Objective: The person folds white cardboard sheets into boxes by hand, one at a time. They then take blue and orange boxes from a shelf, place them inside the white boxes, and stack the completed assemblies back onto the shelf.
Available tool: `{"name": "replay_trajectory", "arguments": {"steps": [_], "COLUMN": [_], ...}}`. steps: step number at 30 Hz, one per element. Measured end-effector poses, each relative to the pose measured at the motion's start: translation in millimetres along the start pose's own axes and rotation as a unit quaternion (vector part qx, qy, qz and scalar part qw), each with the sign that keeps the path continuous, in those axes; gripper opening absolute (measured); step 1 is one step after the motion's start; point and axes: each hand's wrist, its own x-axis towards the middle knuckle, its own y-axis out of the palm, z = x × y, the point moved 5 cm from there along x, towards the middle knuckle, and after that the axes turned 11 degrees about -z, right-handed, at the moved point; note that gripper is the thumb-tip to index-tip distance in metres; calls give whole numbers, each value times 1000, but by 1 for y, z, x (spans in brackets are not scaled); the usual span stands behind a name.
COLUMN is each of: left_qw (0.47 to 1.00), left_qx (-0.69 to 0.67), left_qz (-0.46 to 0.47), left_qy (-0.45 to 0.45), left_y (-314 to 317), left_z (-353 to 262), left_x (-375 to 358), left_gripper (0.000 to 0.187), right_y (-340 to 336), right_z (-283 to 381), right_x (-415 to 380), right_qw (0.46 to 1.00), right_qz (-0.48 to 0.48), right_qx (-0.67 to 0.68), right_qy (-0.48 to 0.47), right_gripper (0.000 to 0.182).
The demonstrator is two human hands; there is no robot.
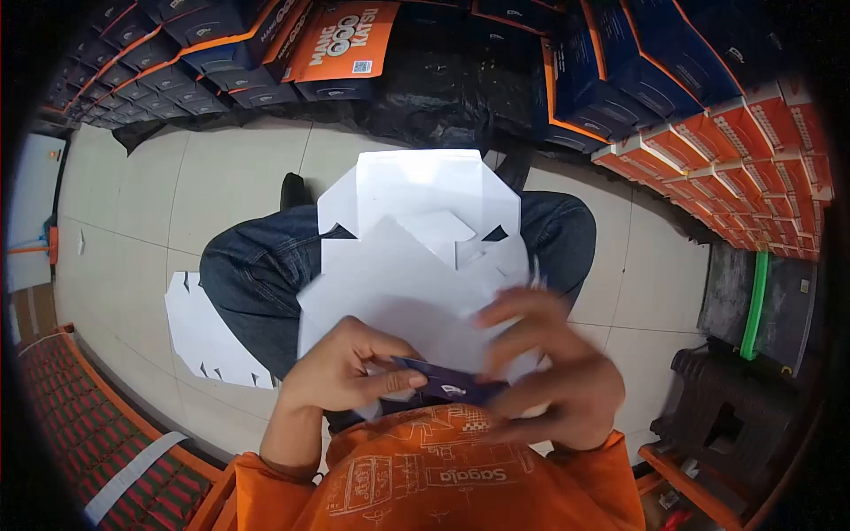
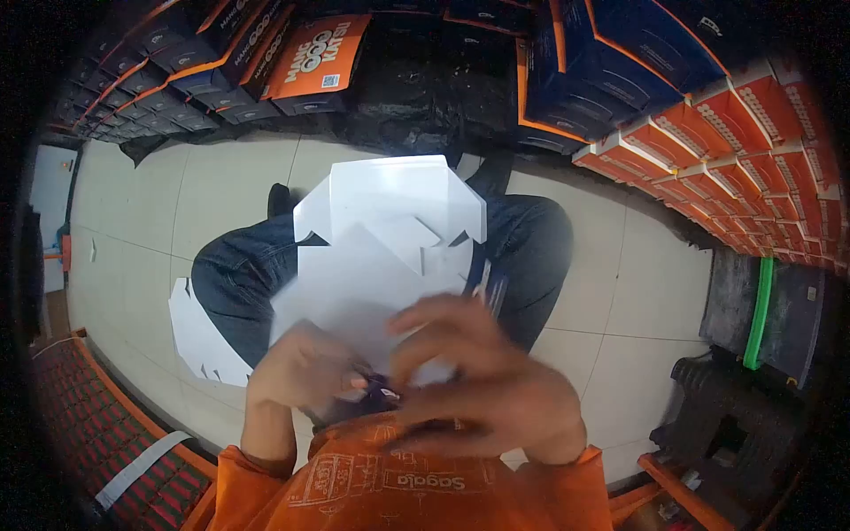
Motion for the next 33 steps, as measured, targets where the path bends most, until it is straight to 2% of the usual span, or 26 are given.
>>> {"name": "replay_trajectory", "arguments": {"steps": [1, 2, 3, 5, 6, 8, 9, 10, 11, 12, 13, 14, 15, 16, 17, 19, 21, 22, 23, 25, 26, 27, 29, 30, 31, 33], "left_qw": [998, 999, 999, 997, 995, 987, 975, 976, 974, 966, 965, 986, 957, 948, 948, 878, 888, 901, 913, 914, 923, 931, 935, 937, 938, 946], "left_qx": [-44, 20, 20, 11, 25, 82, 136, 136, 192, 246, 247, 53, -142, -112, -107, -345, -335, -295, -254, -218, -194, -170, -170, -169, -168, -149], "left_qz": [2, 16, 19, 8, 10, 30, 55, 54, 20, -16, -23, -138, -243, -281, -282, -325, -312, -311, -310, -329, -325, -320, -307, -295, -283, -265], "left_qy": [-36, -23, -21, 76, 99, 132, 164, 162, 119, 78, 80, 72, 65, 103, 102, 66, 52, 64, 76, 98, 67, 35, 56, 81, 106, 111], "left_y": [-2, -5, -4, -3, 0, 0, 2, 4, 6, 6, 11, 5, -4, -11, -9, -4, -2, -1, 0, -1, 1, 2, 3, 3, 4, 2], "left_z": [-1, 2, 1, -12, -19, -15, -14, -23, -36, -42, -42, -44, -40, -33, -35, -32, -33, -36, -39, -32, -25, -17, 1, 6, 7, 5], "left_x": [1, 2, 2, 0, 0, -2, -4, -6, -8, -8, -9, -13, -18, -20, -21, -21, -24, -23, -23, -22, -21, -20, -14, -10, -7, 2], "left_gripper": [11, 14, 14, 14, 12, 11, 11, 11, 14, 17, 17, 21, 26, 33, 33, 34, 33, 32, 31, 29, 27, 26, 26, 28, 30, 35], "right_y": [17, 22, 19, 2, 5, 33, 37, 37, 35, 35, 28, 24, 33, 45, 55, 54, 44, 41, 38, 47, 49, 50, 50, 50, 51, 48], "right_z": [8, 8, 7, 2, 3, 2, 2, 4, 6, 5, 12, 19, 15, 11, 8, 2, 4, 9, 11, 12, 14, 9, -9, -14, -17, -37], "right_x": [0, -1, -2, 1, 1, -9, -5, 2, 7, 5, 4, 1, -5, -16, -23, -23, -14, -8, -7, -6, -4, -2, 1, 3, 1, -6], "right_qw": [990, 975, 974, 974, 974, 963, 964, 969, 972, 972, 975, 968, 967, 955, 941, 941, 950, 949, 949, 916, 913, 913, 949, 977, 977, 995], "right_qz": [127, 109, 108, -3, 0, 191, 190, 141, 91, 93, 24, -47, -49, -55, -63, -65, -124, -67, -67, 45, 53, 53, 57, 52, 52, -20], "right_qx": [-68, -193, -196, -224, -222, -181, -178, -194, -210, -209, -217, -221, -218, -247, -278, -272, -266, -289, -289, -366, -369, -369, -286, -198, -200, -70], "right_qy": [-5, 24, 25, 45, 43, 62, 61, 56, 50, 47, -33, -113, -121, -154, -183, -191, -102, -106, -108, -160, -166, -164, -124, -58, -57, 68], "right_gripper": [25, 22, 22, 23, 23, 35, 35, 38, 40, 40, 40, 39, 39, 36, 33, 38, 43, 55, 55, 57, 45, 45, 30, 29, 29, 33]}}
